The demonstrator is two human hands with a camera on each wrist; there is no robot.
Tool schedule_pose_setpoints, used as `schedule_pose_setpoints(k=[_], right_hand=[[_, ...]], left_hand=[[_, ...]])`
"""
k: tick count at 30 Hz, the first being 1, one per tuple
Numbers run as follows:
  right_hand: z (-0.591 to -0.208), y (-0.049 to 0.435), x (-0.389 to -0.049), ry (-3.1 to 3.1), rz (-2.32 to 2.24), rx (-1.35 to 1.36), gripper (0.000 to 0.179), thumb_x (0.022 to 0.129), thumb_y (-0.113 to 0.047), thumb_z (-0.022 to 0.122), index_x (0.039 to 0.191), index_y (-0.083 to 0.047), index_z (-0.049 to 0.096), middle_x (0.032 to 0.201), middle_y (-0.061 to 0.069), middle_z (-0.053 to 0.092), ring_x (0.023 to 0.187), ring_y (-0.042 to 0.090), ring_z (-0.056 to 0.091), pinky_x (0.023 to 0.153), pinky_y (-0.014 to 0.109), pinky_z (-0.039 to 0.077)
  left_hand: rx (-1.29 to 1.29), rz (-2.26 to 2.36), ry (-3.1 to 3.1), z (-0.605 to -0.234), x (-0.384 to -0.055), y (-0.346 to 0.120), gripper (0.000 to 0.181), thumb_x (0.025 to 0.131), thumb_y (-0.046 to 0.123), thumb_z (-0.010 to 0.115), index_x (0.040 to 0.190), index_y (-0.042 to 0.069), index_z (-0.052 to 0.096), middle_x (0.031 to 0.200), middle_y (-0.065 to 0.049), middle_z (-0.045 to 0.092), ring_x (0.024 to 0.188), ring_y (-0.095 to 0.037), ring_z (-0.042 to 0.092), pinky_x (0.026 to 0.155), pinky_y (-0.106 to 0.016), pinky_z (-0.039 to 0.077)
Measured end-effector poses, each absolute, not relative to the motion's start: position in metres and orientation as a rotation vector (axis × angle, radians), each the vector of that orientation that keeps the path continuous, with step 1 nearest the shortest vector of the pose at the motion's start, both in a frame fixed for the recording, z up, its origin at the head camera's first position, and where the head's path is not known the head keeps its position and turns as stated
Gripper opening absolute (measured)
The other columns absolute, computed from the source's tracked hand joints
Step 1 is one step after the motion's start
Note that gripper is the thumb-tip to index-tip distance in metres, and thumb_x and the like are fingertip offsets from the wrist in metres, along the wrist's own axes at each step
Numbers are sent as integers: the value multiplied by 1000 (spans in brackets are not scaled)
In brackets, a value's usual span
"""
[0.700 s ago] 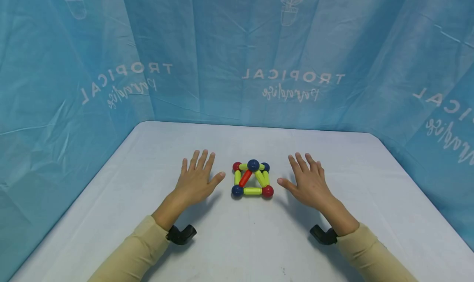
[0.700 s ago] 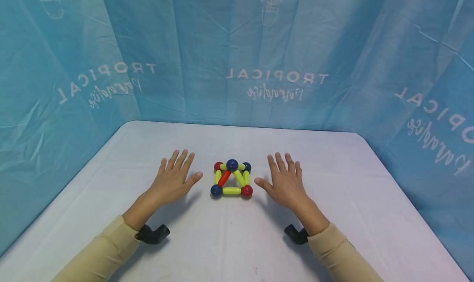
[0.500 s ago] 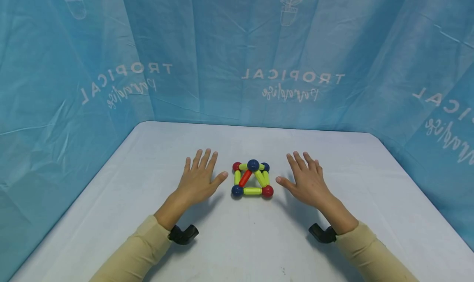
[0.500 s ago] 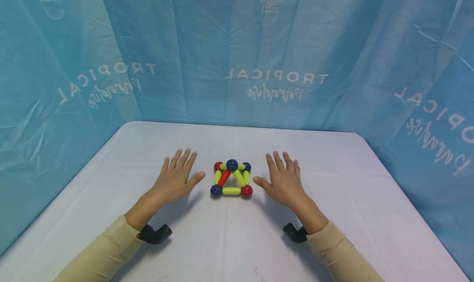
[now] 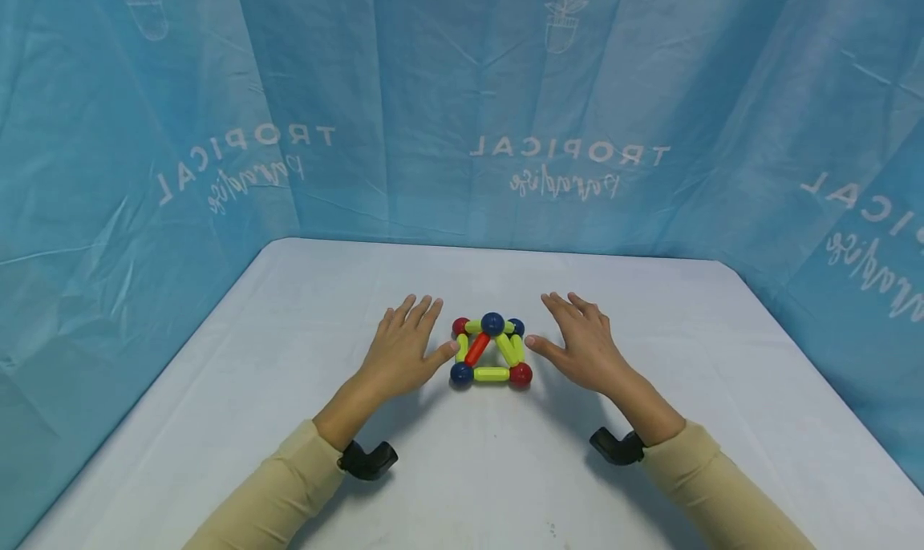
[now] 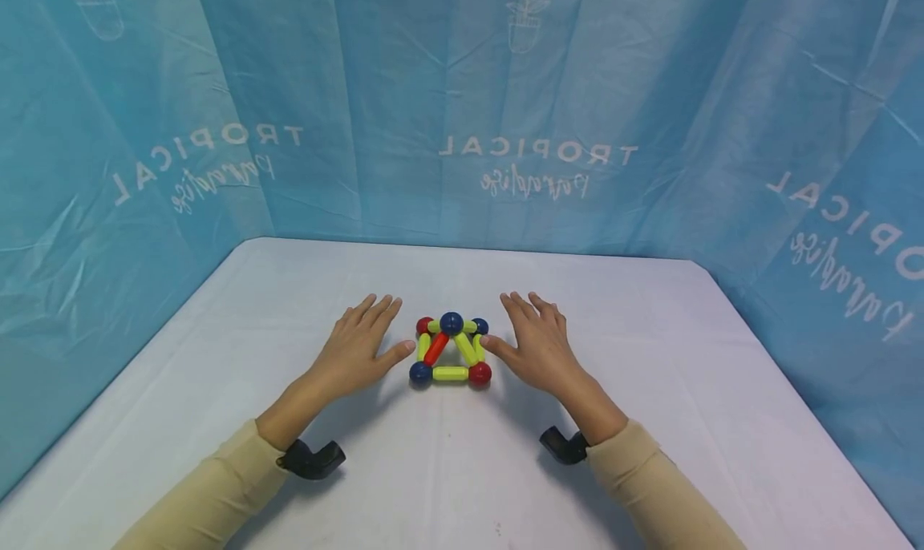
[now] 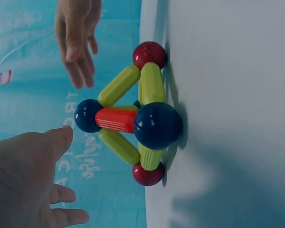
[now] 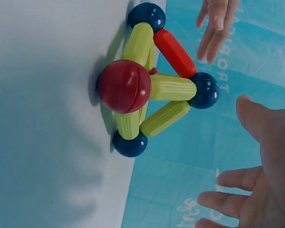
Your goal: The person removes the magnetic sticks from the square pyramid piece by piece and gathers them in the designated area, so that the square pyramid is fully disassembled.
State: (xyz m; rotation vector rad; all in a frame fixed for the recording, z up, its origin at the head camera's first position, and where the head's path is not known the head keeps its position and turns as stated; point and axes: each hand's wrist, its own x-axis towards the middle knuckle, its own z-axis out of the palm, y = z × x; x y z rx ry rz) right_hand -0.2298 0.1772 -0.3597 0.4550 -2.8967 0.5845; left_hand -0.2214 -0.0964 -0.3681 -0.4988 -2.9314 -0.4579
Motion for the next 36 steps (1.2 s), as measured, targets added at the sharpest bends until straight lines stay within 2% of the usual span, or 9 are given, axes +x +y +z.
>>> schedule_pose_setpoints(k=[4, 9, 20, 30, 36], right_hand=[[-358, 172, -233, -2886, 640, 486, 74, 87, -48, 60, 147, -13, 33, 151, 12, 37, 141, 38, 23, 110, 59, 16], [-356, 167, -236, -2872, 698, 521, 71, 87, -45, 62, 146, -16, 35, 149, 11, 40, 140, 37, 26, 109, 59, 20], [-360, 157, -248, -2841, 876, 556, 61, 87, -42, 63, 141, -19, 45, 144, 11, 46, 133, 33, 35, 104, 59, 30], [-365, 150, -257, -2839, 1040, 594, 55, 87, -41, 65, 135, -20, 51, 138, 5, 53, 127, 28, 41, 97, 55, 41], [-366, 146, -262, -2837, 1112, 633, 53, 87, -39, 66, 133, -18, 53, 136, 5, 56, 126, 30, 43, 95, 52, 44]], left_hand=[[-512, -493, -2918, -369, -222, -93, 75, 91, 53, 49, 150, 12, 26, 155, -12, 27, 146, -34, 17, 115, -57, 14], [-515, -583, -2871, -371, -222, -91, 70, 90, 49, 55, 146, 12, 35, 151, -10, 37, 142, -33, 27, 112, -55, 24], [-499, -818, -2756, -375, -225, -82, 59, 86, 41, 65, 134, 10, 52, 134, -12, 54, 127, -30, 43, 102, -51, 36], [-383, -1136, -2752, -381, -229, -72, 46, 84, 34, 69, 125, 14, 61, 124, -5, 62, 115, -23, 48, 96, -46, 42], [-326, -1282, -2756, -386, -232, -68, 41, 84, 30, 69, 121, 14, 64, 117, -5, 61, 112, -27, 49, 88, -43, 45]])
